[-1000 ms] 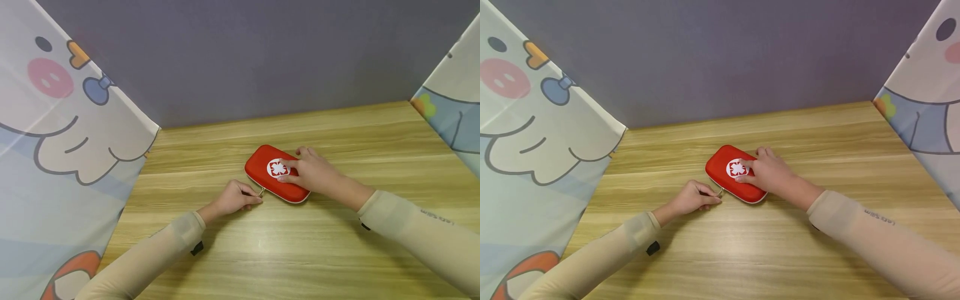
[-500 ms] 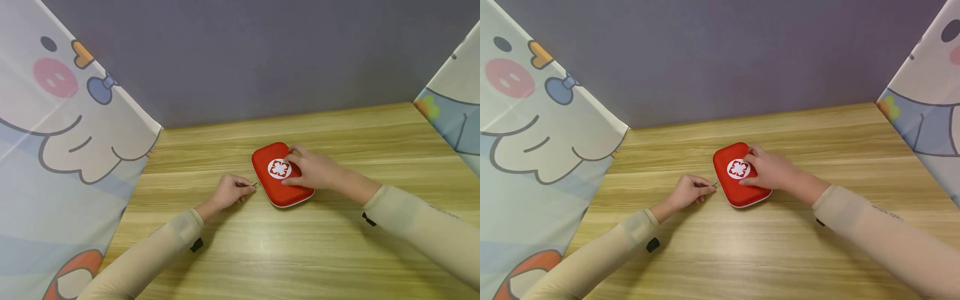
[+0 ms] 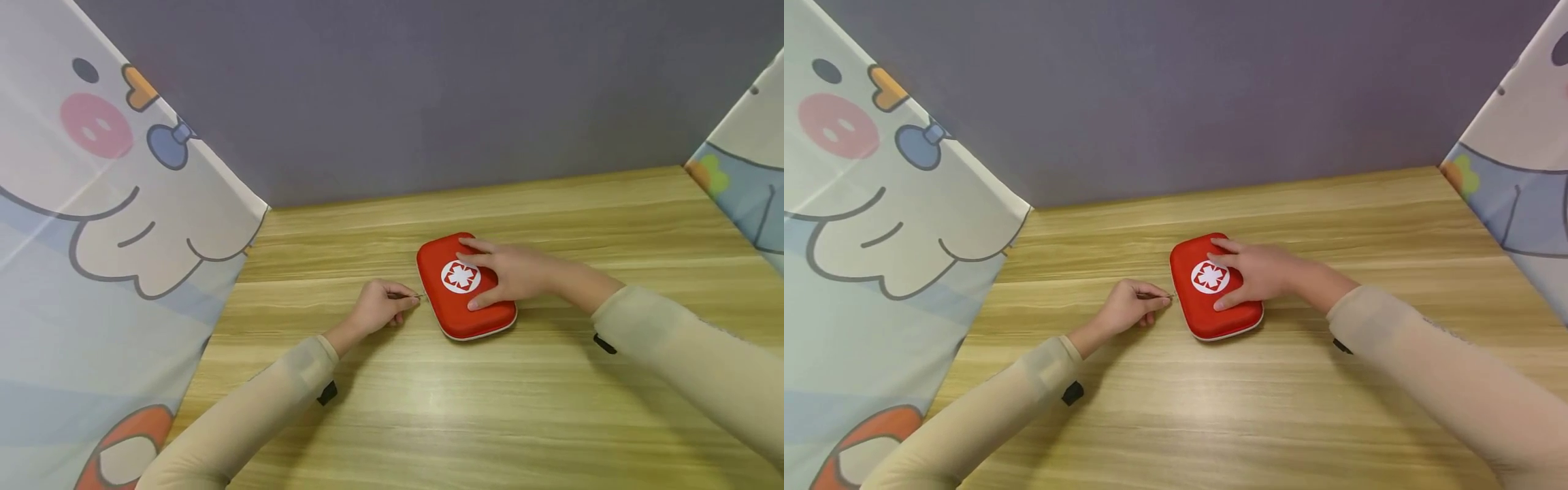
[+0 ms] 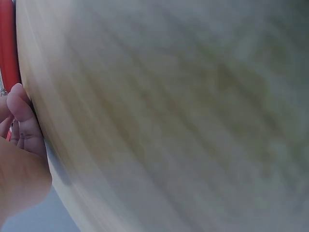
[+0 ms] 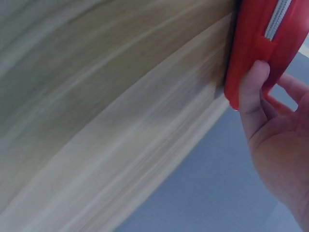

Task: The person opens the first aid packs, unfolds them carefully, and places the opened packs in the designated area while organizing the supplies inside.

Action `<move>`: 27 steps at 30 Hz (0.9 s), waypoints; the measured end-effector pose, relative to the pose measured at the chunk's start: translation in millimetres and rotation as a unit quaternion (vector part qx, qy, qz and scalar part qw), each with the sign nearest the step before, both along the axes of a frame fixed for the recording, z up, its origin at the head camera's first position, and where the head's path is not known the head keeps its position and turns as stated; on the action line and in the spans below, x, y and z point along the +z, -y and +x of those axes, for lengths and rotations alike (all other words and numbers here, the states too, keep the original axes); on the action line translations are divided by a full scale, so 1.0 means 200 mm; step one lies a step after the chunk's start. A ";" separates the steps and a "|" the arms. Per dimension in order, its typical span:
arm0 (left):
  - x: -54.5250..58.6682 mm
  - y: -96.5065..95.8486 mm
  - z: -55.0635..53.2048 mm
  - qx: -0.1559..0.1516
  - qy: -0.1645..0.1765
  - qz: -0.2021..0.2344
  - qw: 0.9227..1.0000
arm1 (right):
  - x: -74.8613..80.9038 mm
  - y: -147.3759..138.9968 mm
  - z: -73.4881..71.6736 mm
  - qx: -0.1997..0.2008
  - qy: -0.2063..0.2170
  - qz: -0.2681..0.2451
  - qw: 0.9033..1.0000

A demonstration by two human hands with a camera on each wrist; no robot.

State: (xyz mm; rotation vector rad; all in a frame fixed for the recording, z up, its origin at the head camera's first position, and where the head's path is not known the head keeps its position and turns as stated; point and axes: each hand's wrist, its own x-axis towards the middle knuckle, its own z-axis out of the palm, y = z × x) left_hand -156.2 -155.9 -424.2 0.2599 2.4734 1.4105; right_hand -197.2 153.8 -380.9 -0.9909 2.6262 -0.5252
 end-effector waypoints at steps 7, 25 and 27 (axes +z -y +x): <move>-0.01 -0.01 0.00 -0.001 0.008 -0.001 1.000 | -0.03 0.00 0.03 -0.015 -0.003 -0.014 1.000; 0.02 -0.04 0.03 -0.015 -0.004 -0.018 1.000 | -0.01 0.02 0.04 -0.033 0.019 -0.006 0.999; 0.02 -0.04 0.04 -0.018 0.001 -0.018 1.000 | 0.00 0.02 0.04 -0.034 0.022 -0.005 0.999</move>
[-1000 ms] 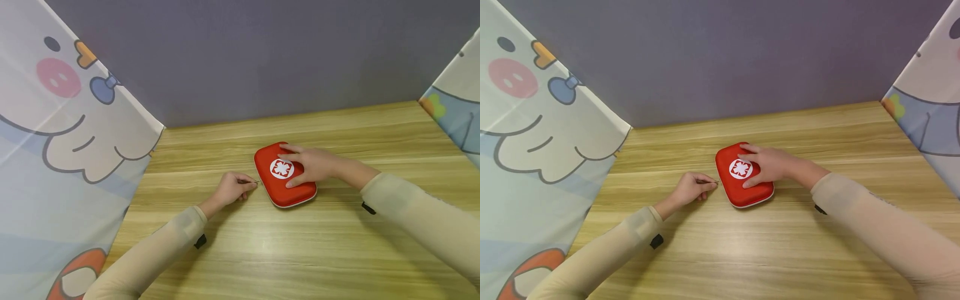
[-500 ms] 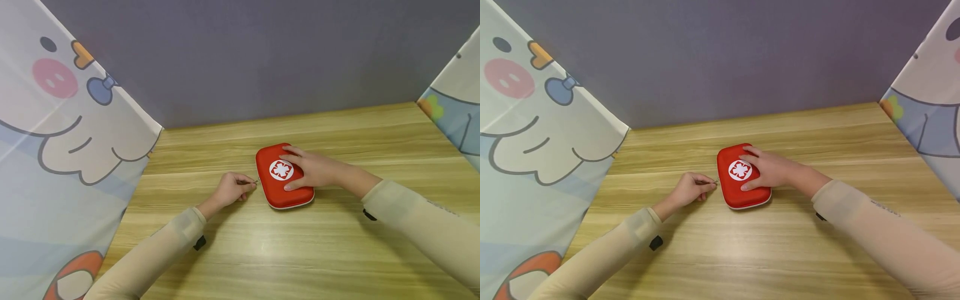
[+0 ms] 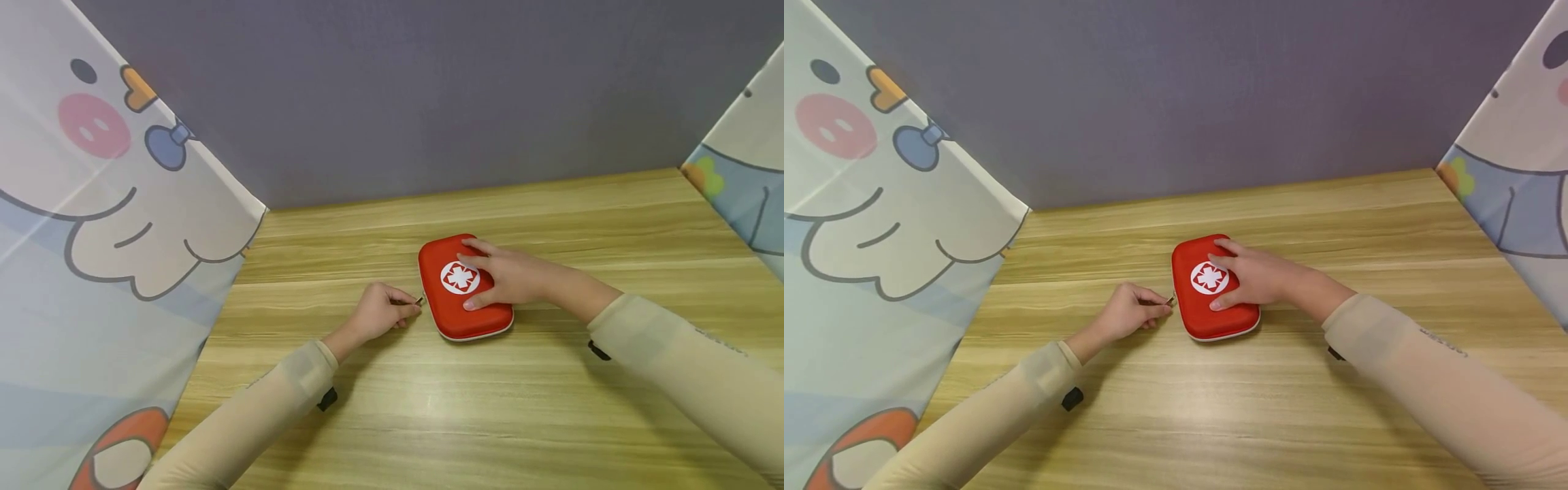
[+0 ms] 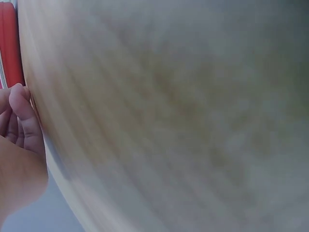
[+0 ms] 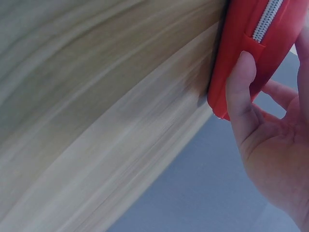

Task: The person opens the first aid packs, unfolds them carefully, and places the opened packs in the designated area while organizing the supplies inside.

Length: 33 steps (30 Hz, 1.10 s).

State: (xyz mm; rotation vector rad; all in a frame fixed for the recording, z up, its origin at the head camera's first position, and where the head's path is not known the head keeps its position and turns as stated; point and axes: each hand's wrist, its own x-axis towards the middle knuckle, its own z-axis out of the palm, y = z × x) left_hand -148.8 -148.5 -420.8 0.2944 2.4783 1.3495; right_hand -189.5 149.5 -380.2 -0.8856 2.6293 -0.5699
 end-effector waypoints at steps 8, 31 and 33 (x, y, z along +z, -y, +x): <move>0.00 0.01 0.05 -0.022 0.004 -0.006 1.000 | 0.00 0.01 0.00 -0.012 0.005 0.004 1.000; -0.01 0.00 0.12 -0.035 0.022 -0.009 0.999 | 0.00 0.04 -0.02 -0.063 -0.018 0.002 0.998; -0.01 0.01 0.13 -0.035 0.026 -0.009 0.999 | -0.01 0.05 -0.02 -0.062 -0.019 0.002 0.998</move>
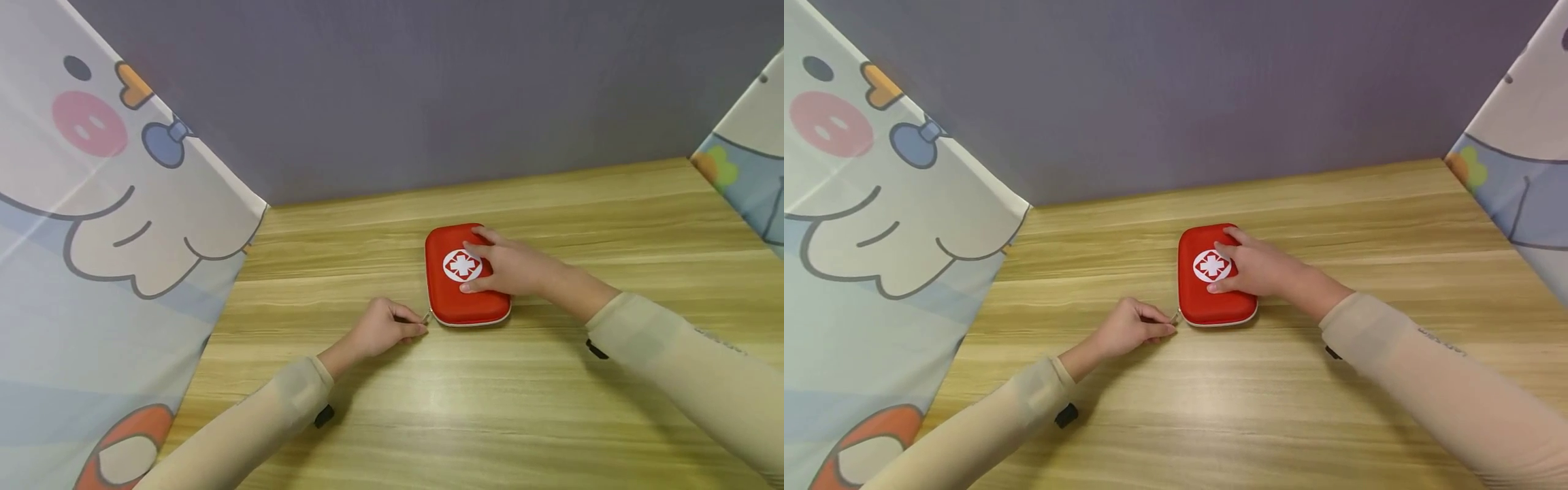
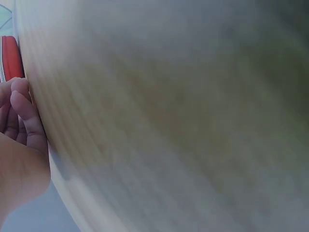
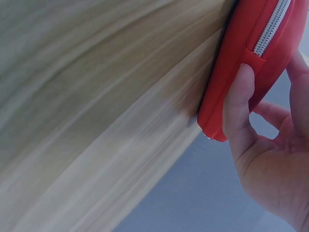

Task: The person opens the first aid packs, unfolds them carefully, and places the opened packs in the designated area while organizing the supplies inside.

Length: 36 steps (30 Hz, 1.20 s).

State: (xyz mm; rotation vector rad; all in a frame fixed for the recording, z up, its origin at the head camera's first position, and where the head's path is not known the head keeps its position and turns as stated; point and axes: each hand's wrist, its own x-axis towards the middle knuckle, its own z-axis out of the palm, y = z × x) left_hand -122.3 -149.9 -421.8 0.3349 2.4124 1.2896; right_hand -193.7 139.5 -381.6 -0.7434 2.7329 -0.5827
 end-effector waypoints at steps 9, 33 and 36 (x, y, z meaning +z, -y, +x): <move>0.01 -0.02 0.05 0.002 0.006 0.023 1.000 | 0.00 0.00 0.00 -0.009 0.006 -0.002 1.000; -0.01 -0.08 0.10 0.009 0.013 0.042 0.999 | 0.01 0.03 0.00 -0.038 0.019 0.006 0.999; 0.00 -0.09 0.11 0.011 0.012 0.040 0.999 | 0.01 0.05 0.01 -0.046 0.021 0.010 0.999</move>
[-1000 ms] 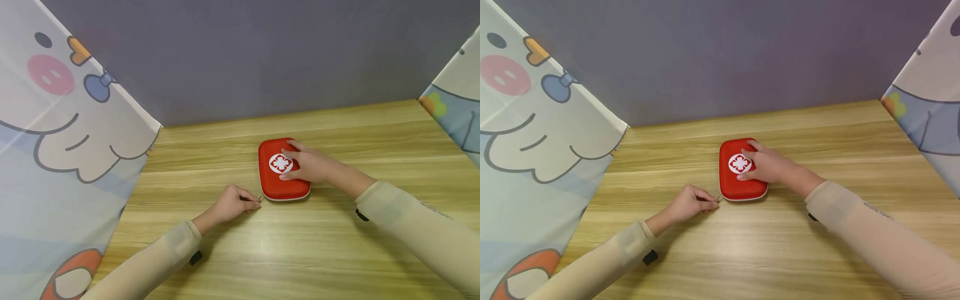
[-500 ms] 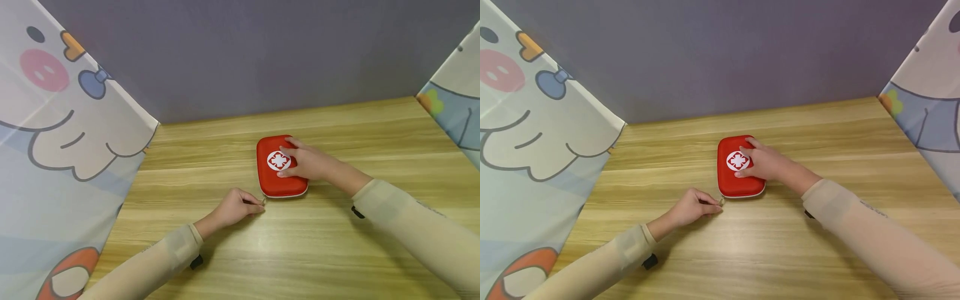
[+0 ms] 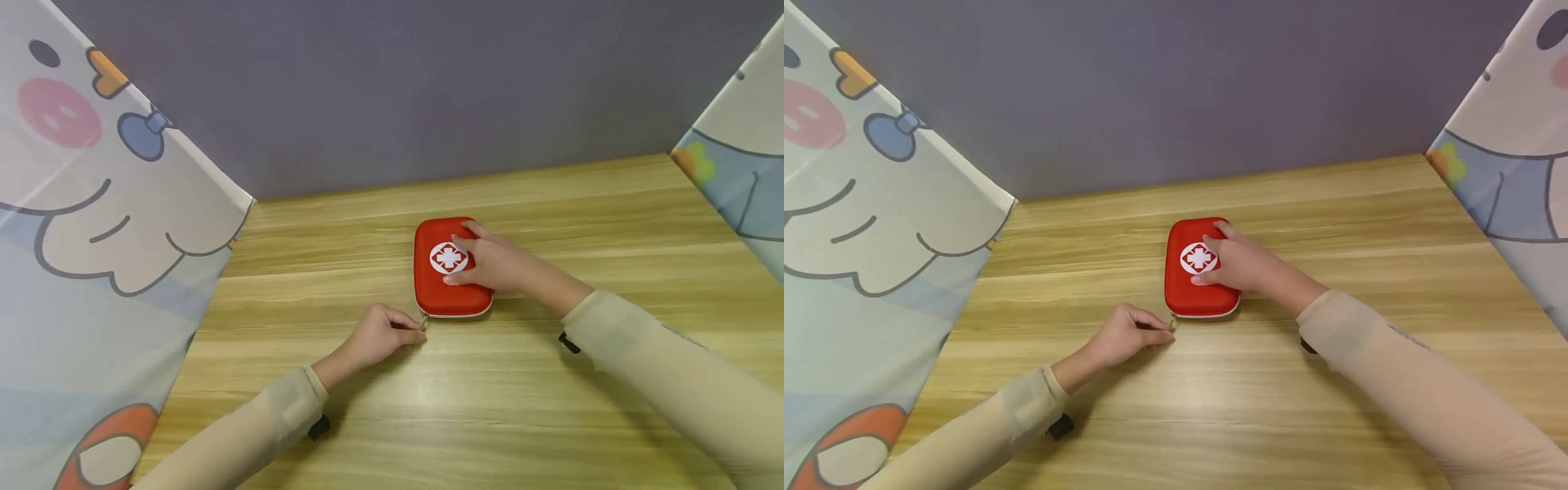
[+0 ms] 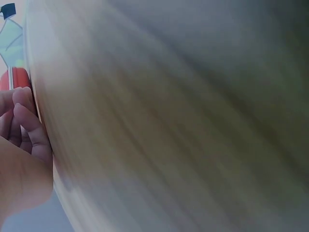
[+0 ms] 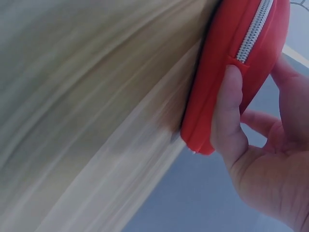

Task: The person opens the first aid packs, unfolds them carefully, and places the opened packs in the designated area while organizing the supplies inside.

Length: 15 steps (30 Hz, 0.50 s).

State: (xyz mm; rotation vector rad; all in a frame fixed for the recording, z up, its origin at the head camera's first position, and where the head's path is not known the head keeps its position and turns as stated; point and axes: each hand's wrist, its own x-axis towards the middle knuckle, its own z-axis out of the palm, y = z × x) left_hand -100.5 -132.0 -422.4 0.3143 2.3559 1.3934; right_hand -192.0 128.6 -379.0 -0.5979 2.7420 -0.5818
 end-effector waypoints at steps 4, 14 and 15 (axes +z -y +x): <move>0.01 -0.04 -0.01 -0.019 -0.009 -0.005 1.000 | 0.01 0.05 0.01 -0.019 0.004 0.002 1.000; 0.01 -0.07 -0.01 -0.017 0.001 -0.003 1.000 | 0.00 0.09 0.01 -0.041 0.014 0.005 0.999; 0.01 -0.07 -0.01 -0.016 0.000 -0.003 1.000 | 0.00 0.08 0.01 -0.039 0.014 0.007 0.999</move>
